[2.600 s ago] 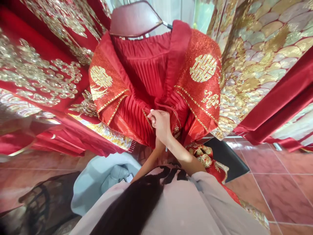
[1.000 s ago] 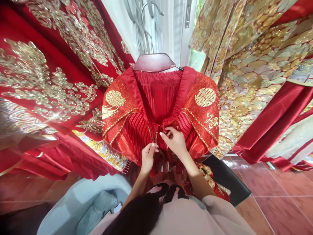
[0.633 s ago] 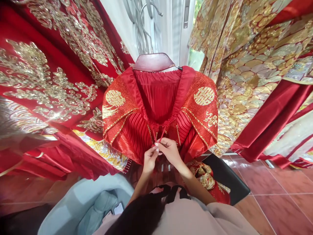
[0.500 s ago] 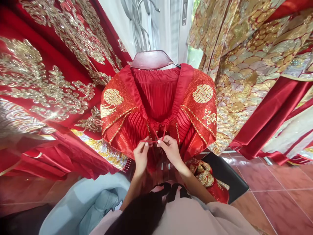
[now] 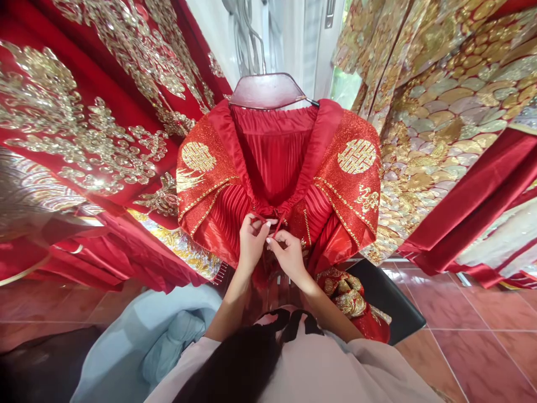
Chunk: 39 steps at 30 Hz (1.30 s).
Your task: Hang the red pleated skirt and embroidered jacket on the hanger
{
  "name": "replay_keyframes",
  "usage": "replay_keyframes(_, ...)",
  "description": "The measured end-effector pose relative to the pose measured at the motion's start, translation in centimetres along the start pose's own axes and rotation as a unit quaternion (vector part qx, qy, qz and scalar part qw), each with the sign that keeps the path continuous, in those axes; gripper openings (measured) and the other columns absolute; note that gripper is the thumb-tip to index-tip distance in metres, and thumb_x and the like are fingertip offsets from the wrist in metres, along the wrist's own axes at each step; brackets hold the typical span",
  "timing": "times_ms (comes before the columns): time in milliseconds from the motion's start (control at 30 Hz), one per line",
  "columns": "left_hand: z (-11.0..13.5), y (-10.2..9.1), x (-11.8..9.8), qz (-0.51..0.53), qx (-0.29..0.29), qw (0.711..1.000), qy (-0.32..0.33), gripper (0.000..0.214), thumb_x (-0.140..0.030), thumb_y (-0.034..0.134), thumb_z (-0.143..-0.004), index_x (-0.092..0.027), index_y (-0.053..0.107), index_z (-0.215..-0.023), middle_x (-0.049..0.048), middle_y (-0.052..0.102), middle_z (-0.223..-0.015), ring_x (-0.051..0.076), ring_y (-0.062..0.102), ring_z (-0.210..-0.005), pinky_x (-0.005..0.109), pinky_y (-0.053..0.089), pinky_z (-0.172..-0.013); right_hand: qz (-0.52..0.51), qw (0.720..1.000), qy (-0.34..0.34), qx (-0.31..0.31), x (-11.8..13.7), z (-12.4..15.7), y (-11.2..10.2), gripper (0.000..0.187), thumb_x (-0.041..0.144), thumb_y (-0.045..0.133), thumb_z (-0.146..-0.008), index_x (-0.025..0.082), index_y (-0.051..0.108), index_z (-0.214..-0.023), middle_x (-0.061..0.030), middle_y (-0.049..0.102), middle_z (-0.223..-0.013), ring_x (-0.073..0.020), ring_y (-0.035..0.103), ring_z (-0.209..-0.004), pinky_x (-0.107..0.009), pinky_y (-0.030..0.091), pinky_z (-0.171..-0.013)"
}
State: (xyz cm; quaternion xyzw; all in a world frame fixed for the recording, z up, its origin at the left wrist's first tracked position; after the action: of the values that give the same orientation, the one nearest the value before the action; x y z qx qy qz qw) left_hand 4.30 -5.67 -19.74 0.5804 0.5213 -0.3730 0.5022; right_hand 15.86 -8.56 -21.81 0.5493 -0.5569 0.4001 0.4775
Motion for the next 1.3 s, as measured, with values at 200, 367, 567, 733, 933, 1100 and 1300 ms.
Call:
replay_keyframes(200, 0.7, -2.0, 3.6, 0.225, -0.055, 0.96, -0.158, 0.046, -0.022, 0.083, -0.051, -0.018, 0.051, -0.083, -0.0063, 0.061, -0.066, 0.005, 0.056, -0.055, 0.015, 0.044, -0.057, 0.012, 1.0, -0.003, 0.014, 0.6, 0.0, 0.0, 0.025, 0.037, 0.062, -0.077, 0.017, 0.055, -0.064, -0.001, 0.061, -0.059, -0.0107, 0.054, -0.057, -0.023, 0.044, -0.059)
replay_keyframes(367, 1.2, -4.5, 3.2, 0.341, -0.164, 0.912, -0.157, 0.038, -0.011, 0.077, -0.054, -0.019, 0.051, -0.082, -0.0082, 0.057, -0.064, 0.003, 0.053, -0.053, 0.014, 0.041, -0.053, 0.032, 0.998, -0.012, 0.044, 1.3, 0.0, 1.1, 0.027, 0.037, 0.061, -0.077, 0.016, 0.057, -0.062, -0.0018, 0.061, -0.059, -0.0106, 0.053, -0.056, -0.023, 0.044, -0.059)
replay_keyframes(567, 0.9, -5.3, 0.5, 0.506, -0.056, 0.847, -0.152, 0.026, -0.017, 0.072, -0.063, -0.018, 0.051, -0.078, -0.0071, 0.055, -0.062, 0.003, 0.053, -0.057, 0.012, 0.044, -0.055, 0.036, 0.998, -0.01, 0.048, 1.3, 0.1, 1.1, 0.031, 0.04, 0.061, -0.077, 0.016, 0.055, -0.058, -0.0019, 0.06, -0.059, -0.0099, 0.052, -0.055, -0.022, 0.042, -0.057)
replay_keyframes(733, 1.0, -9.4, 1.6, 0.487, -0.093, 0.863, -0.095, 0.025, -0.022, 0.072, -0.066, -0.019, 0.049, -0.077, -0.0068, 0.055, -0.062, 0.003, 0.053, -0.056, 0.012, 0.044, -0.057, 0.024, 0.998, 0.0, 0.055, 0.9, 0.1, 0.9, 0.028, 0.04, 0.06, -0.077, 0.016, 0.058, -0.064, -0.0012, 0.059, -0.058, -0.0095, 0.05, -0.053, -0.022, 0.041, -0.055)
replay_keyframes(933, 1.1, -16.3, 2.8, 0.335, -0.195, 0.921, -0.036, 0.034, -0.032, 0.071, -0.068, -0.018, 0.04, -0.065, -0.0085, 0.048, -0.052, 0.004, 0.047, -0.047, 0.014, 0.042, -0.054, 0.043, 0.998, -0.023, 0.039, 1.4, -0.2, -0.1, 0.032, 0.04, 0.059, -0.079, 0.016, 0.053, -0.059, -0.0009, 0.058, -0.057, -0.0091, 0.049, -0.054, -0.022, 0.042, -0.057)
replay_keyframes(1100, 1.8, -18.5, 1.3, -0.174, -0.237, 0.953, -0.071, 0.01, -0.022, 0.073, -0.062, -0.019, 0.064, -0.066, -0.0006, 0.061, -0.06, 0.014, 0.055, -0.057, 0.023, 0.042, -0.058, 0.029, 0.998, -0.005, 0.057, 0.6, -0.2, 0.2, 0.03, 0.044, 0.057, -0.081, 0.016, 0.055, -0.068, 0.0003, 0.056, -0.058, -0.009, 0.049, -0.054, -0.022, 0.04, -0.055)
replay_keyframes(1300, 0.7, -6.2, -0.8, -0.17, -0.001, 0.985, 0.014, 0.029, -0.043, 0.059, -0.082, -0.018, 0.072, -0.092, 0.0089, 0.07, -0.096, 0.022, 0.063, -0.091, 0.033, 0.045, -0.089, 0.038, 0.997, -0.005, 0.072, 0.7, -0.1, 0.9, 0.029, 0.041, 0.052, -0.085, 0.017, 0.05, -0.07, 0.0015, 0.052, -0.06, -0.0086, 0.046, -0.055, -0.021, 0.038, -0.055)
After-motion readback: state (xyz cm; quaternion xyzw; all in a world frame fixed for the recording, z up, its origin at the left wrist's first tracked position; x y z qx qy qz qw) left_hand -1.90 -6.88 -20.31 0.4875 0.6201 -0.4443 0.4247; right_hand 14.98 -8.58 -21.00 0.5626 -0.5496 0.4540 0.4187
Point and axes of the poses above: each hand's wrist, its own z-axis away from the middle knuckle, its own y-axis out of the palm, x = y × z, the point moved 10 cm from there along -z, towards the middle knuckle
